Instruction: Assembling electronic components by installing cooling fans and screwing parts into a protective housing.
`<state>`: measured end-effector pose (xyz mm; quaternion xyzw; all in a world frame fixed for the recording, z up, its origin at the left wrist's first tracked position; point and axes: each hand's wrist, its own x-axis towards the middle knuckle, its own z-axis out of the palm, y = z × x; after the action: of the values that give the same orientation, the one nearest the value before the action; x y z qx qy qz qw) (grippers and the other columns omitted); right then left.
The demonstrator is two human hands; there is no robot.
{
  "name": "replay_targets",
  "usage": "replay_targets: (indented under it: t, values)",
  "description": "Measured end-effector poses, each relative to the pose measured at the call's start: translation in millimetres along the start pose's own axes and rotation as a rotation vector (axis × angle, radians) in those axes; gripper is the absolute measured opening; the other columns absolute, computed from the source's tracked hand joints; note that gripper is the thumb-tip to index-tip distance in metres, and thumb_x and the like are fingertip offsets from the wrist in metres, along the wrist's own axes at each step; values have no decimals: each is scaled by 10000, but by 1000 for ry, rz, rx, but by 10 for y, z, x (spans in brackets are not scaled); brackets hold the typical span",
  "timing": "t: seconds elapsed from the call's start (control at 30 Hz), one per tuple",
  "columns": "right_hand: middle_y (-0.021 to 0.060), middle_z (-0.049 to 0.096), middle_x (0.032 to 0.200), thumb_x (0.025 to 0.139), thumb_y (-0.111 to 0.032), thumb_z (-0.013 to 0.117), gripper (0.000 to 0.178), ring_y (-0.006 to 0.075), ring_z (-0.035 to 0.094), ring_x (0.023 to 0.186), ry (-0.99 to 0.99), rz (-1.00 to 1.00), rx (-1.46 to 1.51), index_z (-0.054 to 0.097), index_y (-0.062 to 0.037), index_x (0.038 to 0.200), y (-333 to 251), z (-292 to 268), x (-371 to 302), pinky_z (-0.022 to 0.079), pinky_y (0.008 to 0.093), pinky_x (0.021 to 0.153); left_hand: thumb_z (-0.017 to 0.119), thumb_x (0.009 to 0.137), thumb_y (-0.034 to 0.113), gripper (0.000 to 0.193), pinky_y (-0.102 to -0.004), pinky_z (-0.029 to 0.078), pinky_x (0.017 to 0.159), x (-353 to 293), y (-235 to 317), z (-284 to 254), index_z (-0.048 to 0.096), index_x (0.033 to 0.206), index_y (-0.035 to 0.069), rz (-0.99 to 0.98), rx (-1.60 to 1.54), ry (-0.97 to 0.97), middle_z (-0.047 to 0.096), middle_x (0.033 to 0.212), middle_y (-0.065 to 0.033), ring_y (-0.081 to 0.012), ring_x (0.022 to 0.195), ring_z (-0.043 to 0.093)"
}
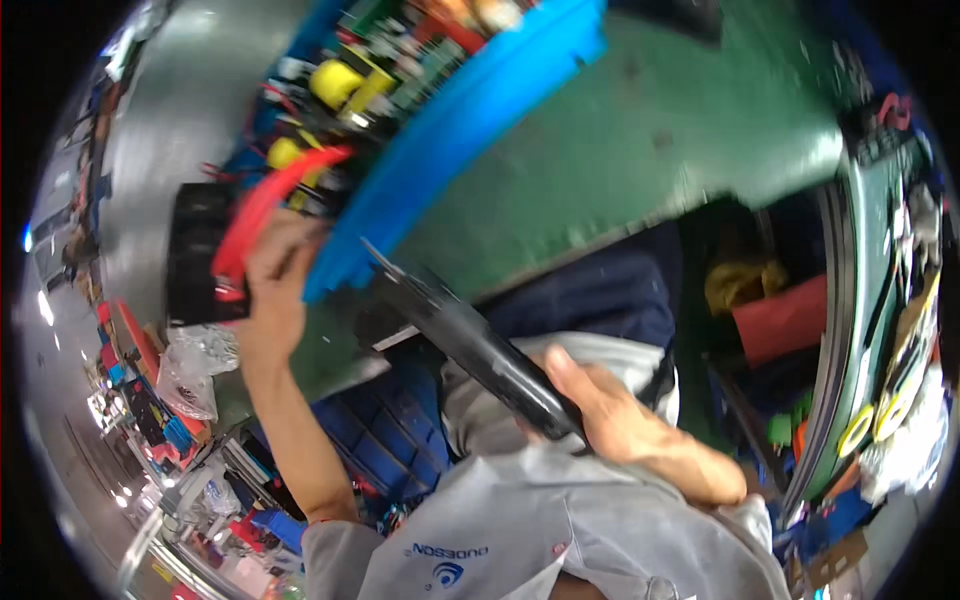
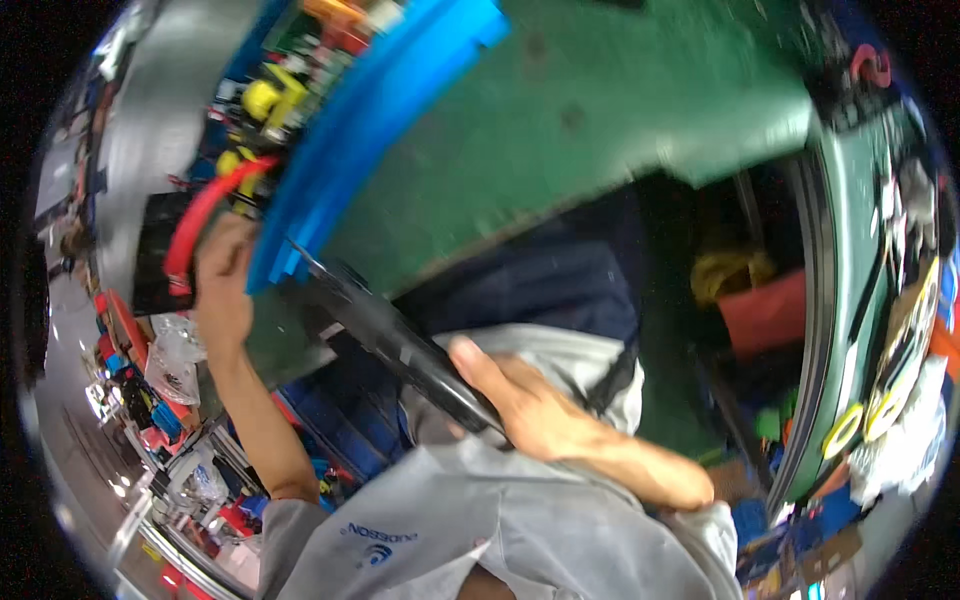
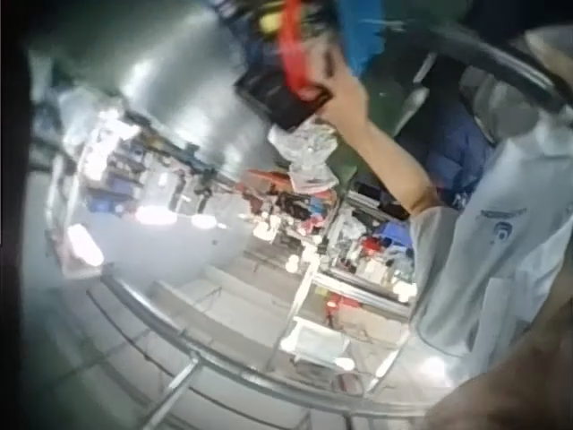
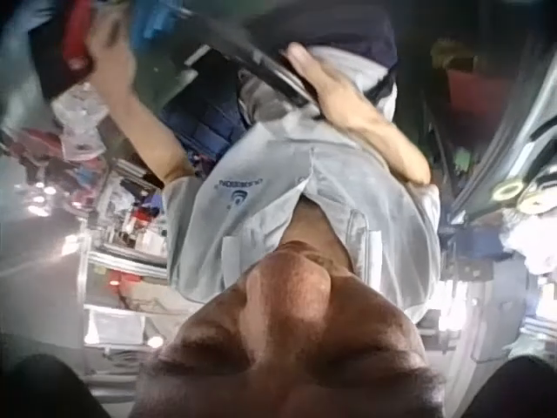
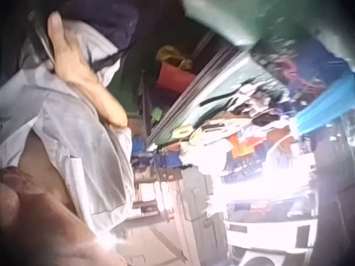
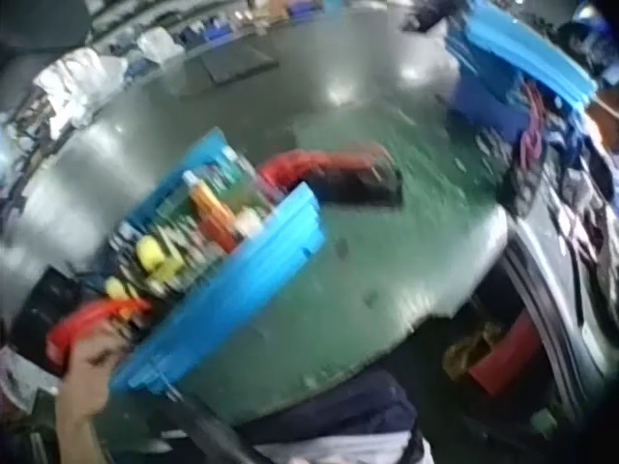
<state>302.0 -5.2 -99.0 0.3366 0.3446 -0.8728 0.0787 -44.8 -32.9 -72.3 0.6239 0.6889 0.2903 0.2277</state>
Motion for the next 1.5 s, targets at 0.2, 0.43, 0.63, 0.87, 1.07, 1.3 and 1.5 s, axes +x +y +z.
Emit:
replay_targets:
  t: [0.2,0.43,0.63,0.87,1.07,1.3,1.5]
  values:
    - [100,691,846,1016,-697,203,876,151,625,735,22,14,138,618,41,1238,253,-29,-3,472,280,682,644,913,0,103,-305,492,732,-28,23,67,707,989,30,81,170,23,657,900,-66,-216,822,641]
    - [94,664,779,884,-869,197,1094,136,560,649,25,92,106,595,65,1289,-82,159,15,392,265,606,639,806,-8,354,-353,494,746,67,92,-208,709,1145,69,-42,-379,-238,637,1070,-77,-217,802,613]
    - [86,648,757,851,-902,219,1135,129,543,628,183,144,69,580,79,1295,-34,216,-63,376,261,580,740,788,132,445,-433,477,944,-141,172,-103,696,1230,100,-129,-299,-164,639,1223,-85,-309,1048,637]
    - [109,655,779,866,-891,212,1145,137,567,645,134,87,-17,548,109,1310,-16,173,-102,396,259,590,703,825,114,312,-411,480,965,-35,85,-86,714,1136,91,-197,-297,-245,666,1187,-70,-278,1113,624]
    - [110,659,780,871,-889,210,1151,149,580,655,146,77,9,537,125,1306,21,170,-97,413,263,600,676,804,72,345,-391,493,923,88,155,-151,737,1136,143,-245,-401,-302,643,1095,-31,-251,1052,627]
    - [81,669,914,942,-811,219,990,142,607,834,68,86,80,563,54,1279,-44,108,-121,455,286,753,674,872,62,197,-369,524,854,189,138,-221,731,1060,49,-63,-295,-237,687,1010,-89,-244,948,669]
    - [85,666,823,903,-860,218,1069,131,584,719,142,45,-113,579,65,1297,-177,153,-90,421,262,655,778,832,26,152,-331,509,619,88,162,28,638,890,30,-266,-174,-72,672,827,-92,-195,713,656]
